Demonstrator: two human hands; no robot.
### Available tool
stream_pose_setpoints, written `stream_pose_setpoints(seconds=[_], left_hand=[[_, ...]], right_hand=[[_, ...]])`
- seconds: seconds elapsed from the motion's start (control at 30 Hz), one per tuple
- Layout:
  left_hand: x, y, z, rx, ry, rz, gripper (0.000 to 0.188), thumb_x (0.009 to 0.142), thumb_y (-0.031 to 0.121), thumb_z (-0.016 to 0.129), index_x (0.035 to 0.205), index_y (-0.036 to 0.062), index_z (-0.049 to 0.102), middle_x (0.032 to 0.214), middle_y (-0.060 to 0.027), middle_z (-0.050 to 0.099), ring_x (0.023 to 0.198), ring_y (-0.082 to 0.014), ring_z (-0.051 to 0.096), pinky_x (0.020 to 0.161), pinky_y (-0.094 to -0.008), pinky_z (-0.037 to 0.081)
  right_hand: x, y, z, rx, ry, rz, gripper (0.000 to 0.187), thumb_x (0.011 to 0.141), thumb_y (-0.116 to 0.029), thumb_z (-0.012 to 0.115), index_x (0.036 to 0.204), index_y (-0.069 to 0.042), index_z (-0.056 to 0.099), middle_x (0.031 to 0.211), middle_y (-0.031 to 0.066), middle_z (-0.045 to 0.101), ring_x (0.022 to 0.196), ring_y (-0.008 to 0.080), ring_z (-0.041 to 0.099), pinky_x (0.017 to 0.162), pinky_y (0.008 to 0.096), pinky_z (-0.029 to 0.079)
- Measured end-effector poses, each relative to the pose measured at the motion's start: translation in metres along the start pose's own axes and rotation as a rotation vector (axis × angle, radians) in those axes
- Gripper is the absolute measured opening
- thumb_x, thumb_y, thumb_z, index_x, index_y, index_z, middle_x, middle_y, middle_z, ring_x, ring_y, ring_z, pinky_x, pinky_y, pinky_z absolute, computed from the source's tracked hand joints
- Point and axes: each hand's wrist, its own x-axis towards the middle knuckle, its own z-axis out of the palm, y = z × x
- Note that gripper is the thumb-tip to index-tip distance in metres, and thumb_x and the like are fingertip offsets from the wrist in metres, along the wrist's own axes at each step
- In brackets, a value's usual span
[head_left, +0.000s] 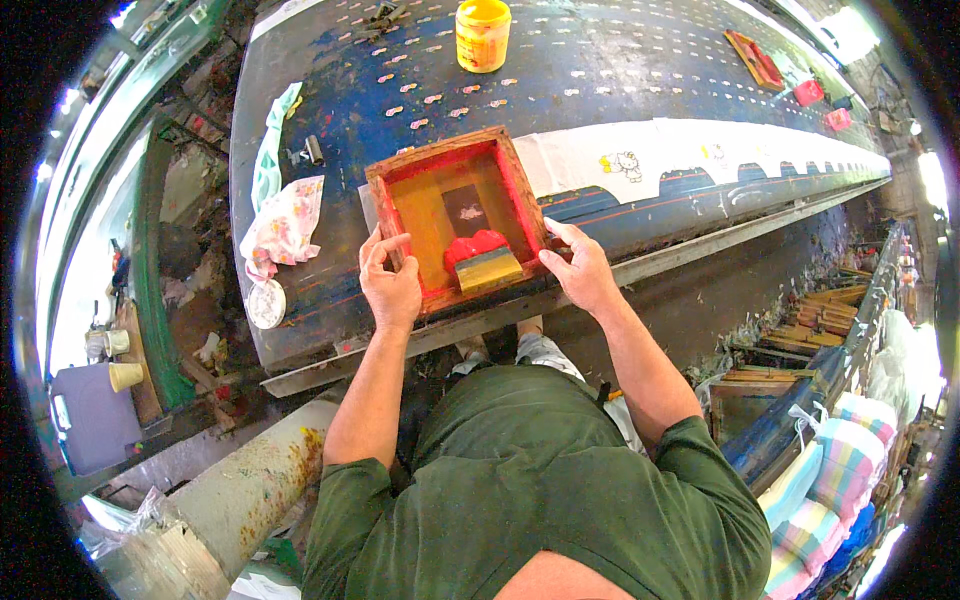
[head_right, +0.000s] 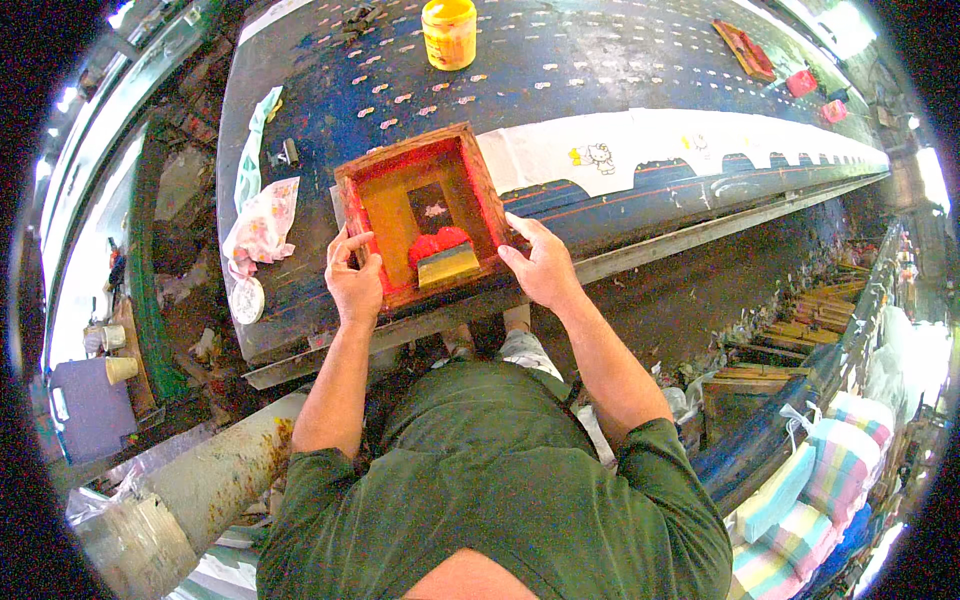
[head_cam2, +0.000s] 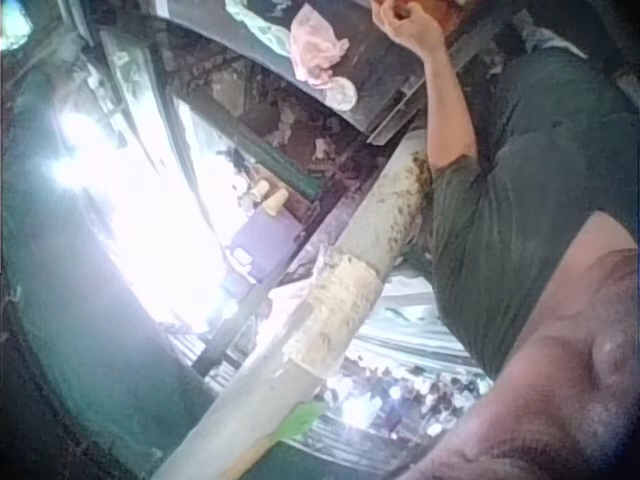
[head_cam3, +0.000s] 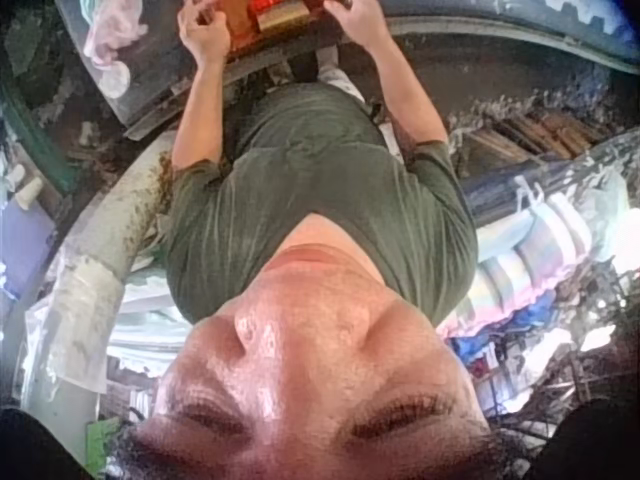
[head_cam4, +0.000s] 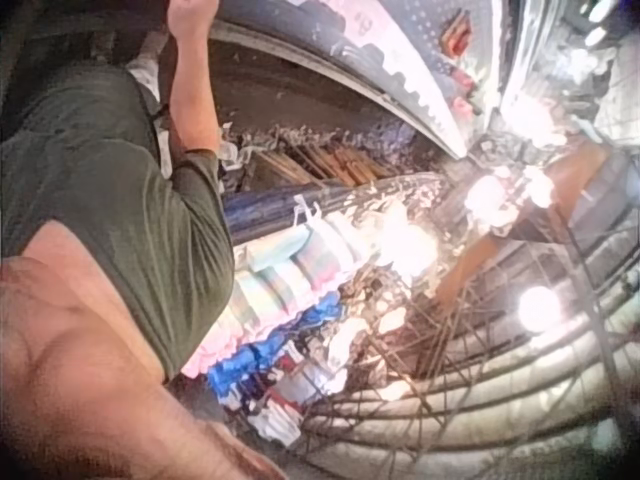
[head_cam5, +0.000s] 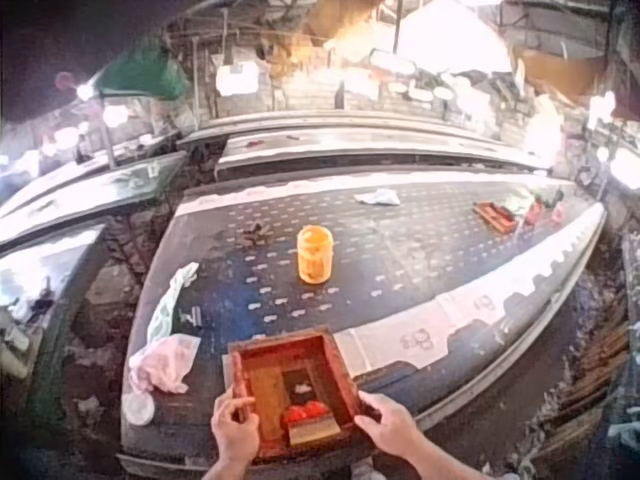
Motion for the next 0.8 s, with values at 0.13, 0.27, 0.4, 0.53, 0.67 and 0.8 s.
stream_pose_setpoints(seconds=[0.13, 0.27, 0.4, 0.53, 0.67, 0.8], left_hand=[[-0.001, 0.005, 0.002, -0.034, 0.009, -0.032, 0.031, 0.086, -0.006, 0.074, 0.112, 0.0092, 0.085, 0.16, -0.0245, 0.063, 0.153, -0.0356, 0.058, 0.128, -0.0447, 0.044], [0.0, 0.005, 0.003, 0.007, 0.012, -0.025, 0.031, 0.086, -0.005, 0.075, 0.111, 0.0094, 0.085, 0.161, -0.0242, 0.062, 0.152, -0.0351, 0.059, 0.126, -0.0444, 0.045], [-0.001, 0.005, 0.004, 0.028, 0.023, -0.049, 0.03, 0.086, -0.005, 0.075, 0.11, 0.0097, 0.085, 0.161, -0.0238, 0.063, 0.151, -0.0349, 0.06, 0.125, -0.044, 0.046], [-0.002, 0.01, 0.004, 0.042, 0.021, -0.055, 0.027, 0.087, -0.004, 0.075, 0.108, 0.0092, 0.085, 0.16, -0.0244, 0.063, 0.151, -0.0359, 0.06, 0.125, -0.045, 0.047], [-0.003, 0.006, 0.004, 0.034, 0.013, -0.046, 0.024, 0.087, -0.004, 0.075, 0.104, 0.0087, 0.085, 0.16, -0.0254, 0.063, 0.151, -0.0364, 0.06, 0.125, -0.0464, 0.046], [-0.001, 0.003, 0.004, 0.014, 0.009, -0.031, 0.02, 0.086, -0.004, 0.075, 0.099, 0.0081, 0.084, 0.16, -0.0257, 0.063, 0.151, -0.0356, 0.06, 0.126, -0.0462, 0.045]], right_hand=[[0.002, 0.002, 0.001, -0.036, 0.035, -0.019, 0.054, 0.101, -0.014, 0.08, 0.15, 0.005, 0.067, 0.146, 0.0266, 0.072, 0.137, 0.0391, 0.07, 0.121, 0.0441, 0.052], [0.001, 0.004, 0.002, 0.02, 0.044, 0.022, 0.052, 0.102, -0.012, 0.08, 0.149, 0.004, 0.068, 0.144, 0.0259, 0.074, 0.133, 0.0363, 0.073, 0.115, 0.0431, 0.056], [0.002, 0.005, 0.004, -0.007, 0.073, 0.026, 0.049, 0.104, -0.009, 0.078, 0.15, 0.005, 0.068, 0.14, 0.0214, 0.076, 0.126, 0.0275, 0.075, 0.109, 0.0388, 0.059], [0.002, 0.007, 0.006, 0.011, 0.088, 0.04, 0.046, 0.105, -0.007, 0.076, 0.149, 0.006, 0.068, 0.137, 0.0183, 0.078, 0.122, 0.0224, 0.075, 0.106, 0.0358, 0.06], [0.0, 0.006, 0.006, 0.063, 0.102, 0.064, 0.042, 0.106, -0.007, 0.076, 0.146, 0.006, 0.07, 0.134, 0.0175, 0.079, 0.119, 0.0204, 0.076, 0.105, 0.0347, 0.06], [0.0, 0.013, 0.006, 0.074, 0.122, 0.042, 0.039, 0.107, -0.006, 0.075, 0.144, 0.007, 0.072, 0.132, 0.0167, 0.08, 0.118, 0.0184, 0.075, 0.103, 0.0334, 0.06]])
